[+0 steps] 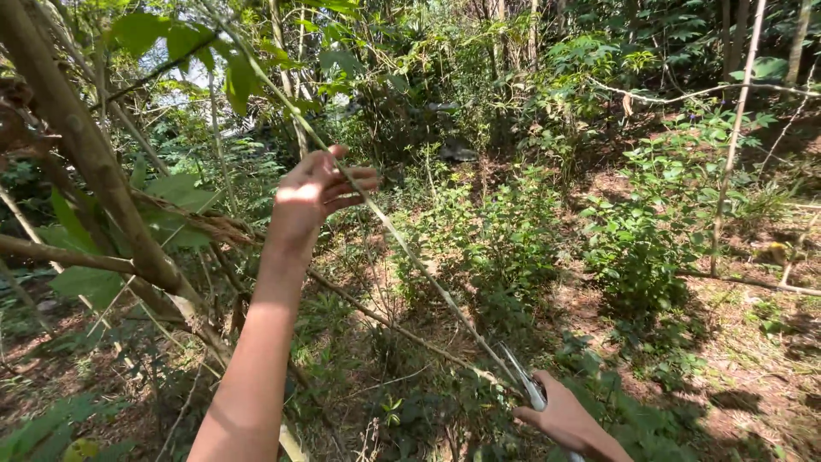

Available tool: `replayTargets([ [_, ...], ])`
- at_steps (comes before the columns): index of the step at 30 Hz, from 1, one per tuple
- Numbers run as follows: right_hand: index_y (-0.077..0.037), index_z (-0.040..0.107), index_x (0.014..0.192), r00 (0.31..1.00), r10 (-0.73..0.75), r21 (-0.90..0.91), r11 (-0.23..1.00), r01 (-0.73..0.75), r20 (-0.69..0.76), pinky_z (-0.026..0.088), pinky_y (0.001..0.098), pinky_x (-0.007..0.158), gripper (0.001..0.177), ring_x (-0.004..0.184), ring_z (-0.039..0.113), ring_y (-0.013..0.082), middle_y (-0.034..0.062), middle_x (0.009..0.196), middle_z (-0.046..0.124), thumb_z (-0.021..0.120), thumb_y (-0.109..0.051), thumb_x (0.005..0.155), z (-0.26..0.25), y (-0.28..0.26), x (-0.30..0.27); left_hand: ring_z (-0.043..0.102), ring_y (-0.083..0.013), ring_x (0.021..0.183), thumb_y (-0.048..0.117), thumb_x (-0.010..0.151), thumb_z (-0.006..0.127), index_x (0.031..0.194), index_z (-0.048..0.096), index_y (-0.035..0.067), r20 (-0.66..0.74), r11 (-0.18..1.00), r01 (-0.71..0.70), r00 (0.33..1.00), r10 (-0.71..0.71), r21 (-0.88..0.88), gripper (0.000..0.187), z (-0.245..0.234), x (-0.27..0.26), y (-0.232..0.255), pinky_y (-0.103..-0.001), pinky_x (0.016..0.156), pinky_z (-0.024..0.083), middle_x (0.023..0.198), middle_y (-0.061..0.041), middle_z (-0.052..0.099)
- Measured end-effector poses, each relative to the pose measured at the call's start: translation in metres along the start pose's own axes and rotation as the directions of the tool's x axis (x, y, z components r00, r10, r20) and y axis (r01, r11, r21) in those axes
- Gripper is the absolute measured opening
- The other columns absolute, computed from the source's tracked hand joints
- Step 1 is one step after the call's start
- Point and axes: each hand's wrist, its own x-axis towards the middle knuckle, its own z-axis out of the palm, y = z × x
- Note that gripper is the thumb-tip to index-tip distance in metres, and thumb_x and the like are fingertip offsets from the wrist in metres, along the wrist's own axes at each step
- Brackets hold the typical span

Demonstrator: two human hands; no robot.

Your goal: Pruning small branches and vines from a tree in a wooded area using handheld shears.

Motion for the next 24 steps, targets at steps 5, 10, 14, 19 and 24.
replayTargets([
  [5, -0.007, 0.054, 0.130, 0.998, -0.057, -0.022, 0.998, 0.056, -0.038, 0.050, 0.0355, 0.095, 0.073, 0.101, 0.064, 0.0192, 0.0096, 0.113, 0.066, 0.079, -0.047, 0.075, 0.008, 0.037, -0.005, 0.079, -0.0215, 0.098, 0.025, 0.105, 0.049, 0.126, 0.062, -0.002, -0.013, 0.976, 0.023, 1.000, -0.021, 0.216, 0.036, 0.012, -0.018, -0.016, -0.034, 0.097, 0.056, 0.104, -0.015, 0.080],
  [10, -0.007, 0.065, 0.119, 0.999, 0.039, 0.228, 0.973, -0.037, -0.003, 0.051, 0.0382, 0.095, 0.052, 0.099, 0.069, 0.0216, 0.0052, 0.116, 0.072, 0.077, -0.035, 0.077, -0.007, 0.025, -0.019, 0.076, -0.0181, 0.082, 0.023, 0.098, 0.060, 0.102, 0.069, 0.000, 0.139, 0.891, 0.052, 0.982, -0.127, 0.452, 0.025, 0.026, -0.029, -0.094, -0.035, 0.080, 0.064, 0.088, -0.009, 0.078],
  [14, -0.009, 0.064, 0.118, 0.997, -0.058, 0.289, 0.954, 0.072, -0.057, 0.055, 0.0387, 0.092, 0.045, 0.098, 0.070, 0.0195, 0.0055, 0.115, 0.069, 0.075, -0.026, 0.078, -0.030, -0.024, -0.042, 0.075, -0.0130, 0.077, 0.029, 0.098, 0.059, 0.104, 0.067, 0.006, 0.167, 0.850, 0.100, 0.962, -0.215, 0.517, 0.026, 0.062, -0.059, -0.137, -0.030, 0.068, 0.058, 0.083, -0.005, 0.076],
  [19, -0.008, 0.062, 0.113, 0.977, -0.196, 0.376, 0.901, 0.215, -0.090, 0.054, 0.0335, 0.090, 0.040, 0.096, 0.072, 0.0143, 0.0006, 0.117, 0.075, 0.074, -0.025, 0.078, -0.035, -0.056, -0.059, 0.073, -0.0159, 0.072, 0.029, 0.102, 0.056, 0.108, 0.068, 0.004, 0.150, 0.823, 0.198, 0.935, -0.322, 0.532, 0.028, 0.103, -0.093, -0.156, -0.032, 0.057, 0.052, 0.081, -0.008, 0.075],
  [24, -0.005, 0.065, 0.105, 0.990, -0.108, 0.389, 0.911, 0.137, -0.095, 0.052, 0.0340, 0.077, 0.035, 0.080, 0.064, 0.0155, 0.0057, 0.097, 0.074, 0.077, -0.024, 0.079, -0.021, -0.028, -0.059, 0.080, -0.0155, 0.079, 0.025, 0.098, 0.063, 0.115, 0.067, 0.002, 0.190, 0.890, 0.205, 0.934, -0.302, 0.407, 0.029, 0.116, -0.107, -0.186, -0.028, 0.067, 0.061, 0.088, -0.011, 0.079],
])
